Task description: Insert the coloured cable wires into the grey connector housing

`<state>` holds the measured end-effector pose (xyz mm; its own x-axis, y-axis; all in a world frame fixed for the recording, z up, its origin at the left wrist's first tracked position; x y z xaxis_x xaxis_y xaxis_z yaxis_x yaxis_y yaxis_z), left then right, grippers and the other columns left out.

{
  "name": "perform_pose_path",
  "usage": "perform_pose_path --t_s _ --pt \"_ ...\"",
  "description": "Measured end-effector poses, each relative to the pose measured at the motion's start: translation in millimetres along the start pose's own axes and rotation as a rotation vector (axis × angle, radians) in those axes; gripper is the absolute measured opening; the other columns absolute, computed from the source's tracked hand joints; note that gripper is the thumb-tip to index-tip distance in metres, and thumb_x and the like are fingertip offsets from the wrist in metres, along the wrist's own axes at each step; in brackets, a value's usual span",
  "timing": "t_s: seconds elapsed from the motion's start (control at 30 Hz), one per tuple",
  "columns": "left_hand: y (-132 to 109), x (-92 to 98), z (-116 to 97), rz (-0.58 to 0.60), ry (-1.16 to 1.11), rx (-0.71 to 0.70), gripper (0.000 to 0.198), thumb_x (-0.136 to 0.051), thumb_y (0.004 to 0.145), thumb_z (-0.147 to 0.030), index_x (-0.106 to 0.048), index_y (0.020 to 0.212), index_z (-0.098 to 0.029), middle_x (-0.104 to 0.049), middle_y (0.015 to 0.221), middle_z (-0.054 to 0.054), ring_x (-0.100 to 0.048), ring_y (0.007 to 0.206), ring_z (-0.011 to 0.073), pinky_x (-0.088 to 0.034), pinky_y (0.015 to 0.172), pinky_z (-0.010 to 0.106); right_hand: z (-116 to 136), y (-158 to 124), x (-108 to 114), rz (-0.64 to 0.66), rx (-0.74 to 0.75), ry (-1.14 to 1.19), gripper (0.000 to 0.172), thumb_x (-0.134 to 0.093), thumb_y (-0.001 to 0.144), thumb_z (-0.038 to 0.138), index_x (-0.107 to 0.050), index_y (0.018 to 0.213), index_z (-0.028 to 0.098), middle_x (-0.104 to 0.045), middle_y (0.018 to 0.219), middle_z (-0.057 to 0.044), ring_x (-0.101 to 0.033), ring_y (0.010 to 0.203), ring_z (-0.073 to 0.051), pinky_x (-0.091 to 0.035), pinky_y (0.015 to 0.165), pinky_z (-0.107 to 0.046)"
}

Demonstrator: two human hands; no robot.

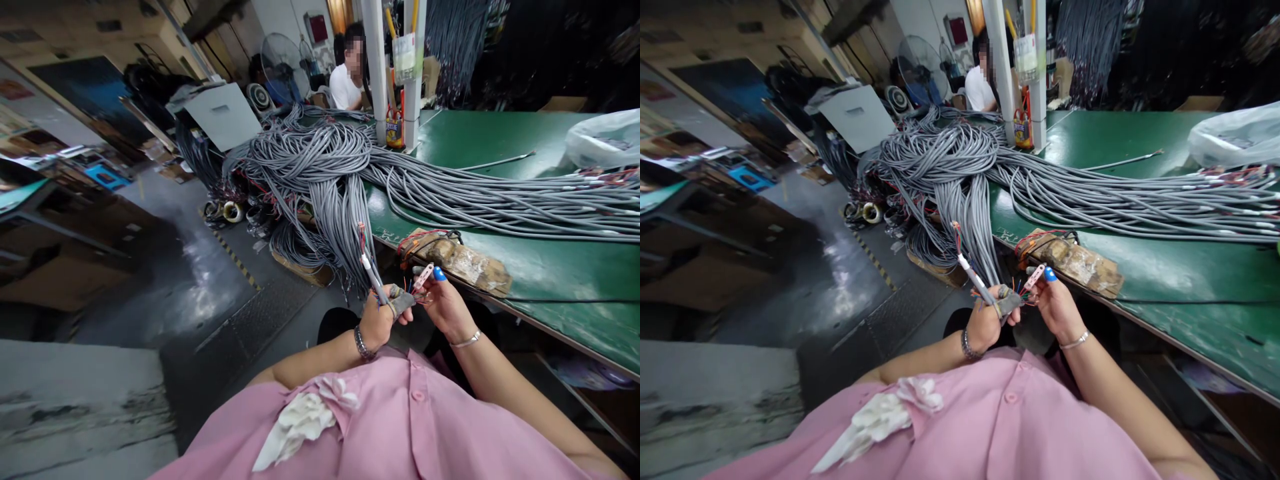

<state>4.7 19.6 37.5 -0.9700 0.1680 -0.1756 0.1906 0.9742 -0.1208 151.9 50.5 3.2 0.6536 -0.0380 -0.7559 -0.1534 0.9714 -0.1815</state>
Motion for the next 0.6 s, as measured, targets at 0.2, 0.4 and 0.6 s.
perform_pose_path --t_s 0.2,0.4,0.6 --pt "7 -3.2 3 -0.026 -0.03 -0.011 0.031 -0.07 0.077 -0.042 -0.061 0.066 -0.014 -0.061 0.054 0.001 -0.052 0.044 0.0093 -0.04 0.044 0.021 -4 1 1 -0.074 0.143 -0.168 0.028 -0.075 0.076 0.045 -0.067 0.072 0.019 -0.061 0.061 0.002 -0.05 0.054 -0.01 -0.044 0.054 -0.023" --pt "7 -2.1 7 -0.004 -0.027 0.003 0.032 -0.07 0.076 -0.043 -0.06 0.066 -0.014 -0.062 0.055 0.002 -0.054 0.046 0.0102 -0.042 0.045 0.021 -9 8 6 -0.145 0.246 -0.276 0.046 -0.061 0.08 0.065 -0.068 0.071 0.02 -0.064 0.064 -0.002 -0.051 0.054 -0.012 -0.042 0.05 -0.024" --pt "9 -1.1 11 0.002 -0.001 0.007 0.035 -0.069 0.076 -0.046 -0.059 0.065 -0.014 -0.062 0.055 0.002 -0.053 0.046 0.0098 -0.042 0.045 0.021 -11 15 1 -0.064 0.04 -0.017 0.044 -0.068 0.073 0.065 -0.07 0.077 0.021 -0.065 0.064 -0.001 -0.056 0.054 -0.014 -0.048 0.053 -0.028"
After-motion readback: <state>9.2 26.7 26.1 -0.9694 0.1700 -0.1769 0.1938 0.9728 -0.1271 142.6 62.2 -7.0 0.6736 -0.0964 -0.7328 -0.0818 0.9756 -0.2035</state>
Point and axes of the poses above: each hand's wrist, its own y-axis towards the middle knuckle, its own x-axis out of the back of the hand, z = x × y, the point moved 1 cm from there along y, towards the middle knuckle
